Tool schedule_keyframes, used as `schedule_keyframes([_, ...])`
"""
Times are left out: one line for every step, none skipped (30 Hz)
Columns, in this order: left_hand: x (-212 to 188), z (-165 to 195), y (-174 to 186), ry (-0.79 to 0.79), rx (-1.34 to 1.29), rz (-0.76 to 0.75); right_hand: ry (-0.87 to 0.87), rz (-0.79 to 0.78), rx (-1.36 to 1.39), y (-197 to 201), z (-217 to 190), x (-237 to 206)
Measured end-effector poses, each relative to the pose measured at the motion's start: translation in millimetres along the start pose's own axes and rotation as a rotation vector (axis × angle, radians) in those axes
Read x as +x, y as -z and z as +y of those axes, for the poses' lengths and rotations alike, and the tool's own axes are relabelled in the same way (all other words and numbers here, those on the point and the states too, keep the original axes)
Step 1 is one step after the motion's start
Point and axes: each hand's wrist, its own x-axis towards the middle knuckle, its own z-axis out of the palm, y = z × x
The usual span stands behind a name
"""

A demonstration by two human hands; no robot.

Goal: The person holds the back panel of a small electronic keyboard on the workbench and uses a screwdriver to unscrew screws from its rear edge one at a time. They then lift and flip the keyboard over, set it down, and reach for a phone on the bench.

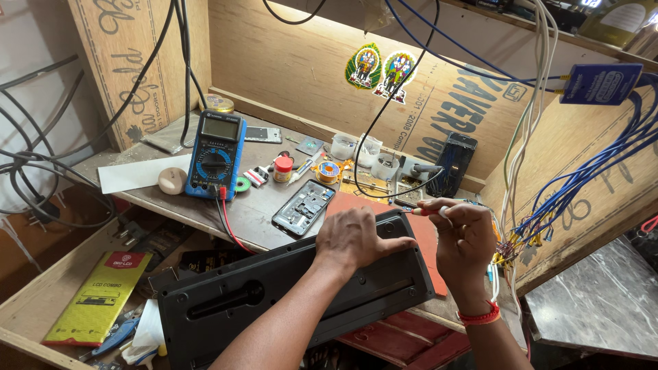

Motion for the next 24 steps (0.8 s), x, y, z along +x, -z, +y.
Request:
schedule_keyframes([0, 0, 1, -0.003, -0.003, 0.007, 0.007, -0.005, -0.014, 0, -2, 1])
schedule_keyframes([0, 0, 1, -0.006, -0.005, 0.013, 0.013, -0.01, -0.028, -1, -3, 2])
schedule_keyframes([0, 0, 2, -0.008, -0.008, 0.02, 0.032, 0.004, -0.004, -1, -5, 4])
schedule_keyframes([-1, 0, 3, -0.006, -0.002, 0.026, 0.051, 0.018, 0.021, -1, -7, 7])
schedule_keyframes([-1, 1, 4, -0.004, 0.003, 0.031, 0.07, 0.031, 0.046, -2, -9, 10])
schedule_keyframes([-2, 1, 6, -0.001, 0.008, 0.036, 0.048, 0.036, 0.032, -2, -12, 13])
schedule_keyframes([-2, 1, 7, -0.001, 0.006, 0.022, 0.025, 0.042, 0.017, -1, -14, 16])
schedule_keyframes([-2, 1, 9, 0.0, 0.004, 0.008, 0.003, 0.048, 0.002, 0, -17, 19])
schedule_keyframes([-2, 2, 10, -0.001, 0.001, -0.006, -0.003, 0.043, 0.004, 1, -19, 21])
schedule_keyframes([-3, 2, 11, 0.004, 0.0, -0.013, -0.008, 0.038, 0.006, 1, -21, 23])
schedule_keyframes([-3, 2, 13, 0.01, -0.002, -0.019, -0.012, 0.033, 0.009, 0, -22, 25])
schedule_keyframes([-4, 2, 14, 0.017, -0.004, -0.025, -0.018, 0.025, 0.026, 0, -23, 26])
schedule_keyframes([-4, 2, 15, 0.012, -0.005, -0.006, -0.023, 0.018, 0.044, -2, -24, 26])
schedule_keyframes([-5, 2, 15, 0.006, -0.005, 0.012, -0.03, 0.011, 0.063, -4, -23, 25])
schedule_keyframes([-6, 1, 16, 0.0, -0.006, 0.029, -0.026, 0.006, 0.037, -5, -23, 24])
schedule_keyframes([-7, 1, 17, -0.003, -0.009, 0.03, -0.023, 0.002, 0.011, -7, -22, 22])
schedule_keyframes([-6, 1, 17, -0.007, -0.012, 0.032, -0.018, -0.001, -0.016, -8, -21, 21])
schedule_keyframes([-6, 1, 17, -0.011, -0.015, 0.033, -0.01, -0.001, -0.012, -8, -20, 20])
schedule_keyframes([-7, 1, 17, -0.006, -0.012, 0.014, -0.003, -0.001, -0.008, -10, -19, 19])
schedule_keyframes([-7, 0, 18, -0.001, -0.009, -0.005, 0.004, -0.001, -0.004, -11, -18, 18])
schedule_keyframes([-7, 0, 18, 0.004, -0.005, -0.024, 0.007, 0.001, 0.003, -11, -17, 17])
schedule_keyframes([-7, 0, 19, 0.001, -0.012, -0.002, 0.011, 0.002, 0.011, -11, -17, 16])
schedule_keyframes([-7, 0, 19, -0.001, -0.017, 0.019, 0.015, 0.003, 0.02, -12, -16, 16])
schedule_keyframes([-8, 0, 19, -0.004, -0.023, 0.04, 0.012, 0.004, 0.017, -12, -15, 16])
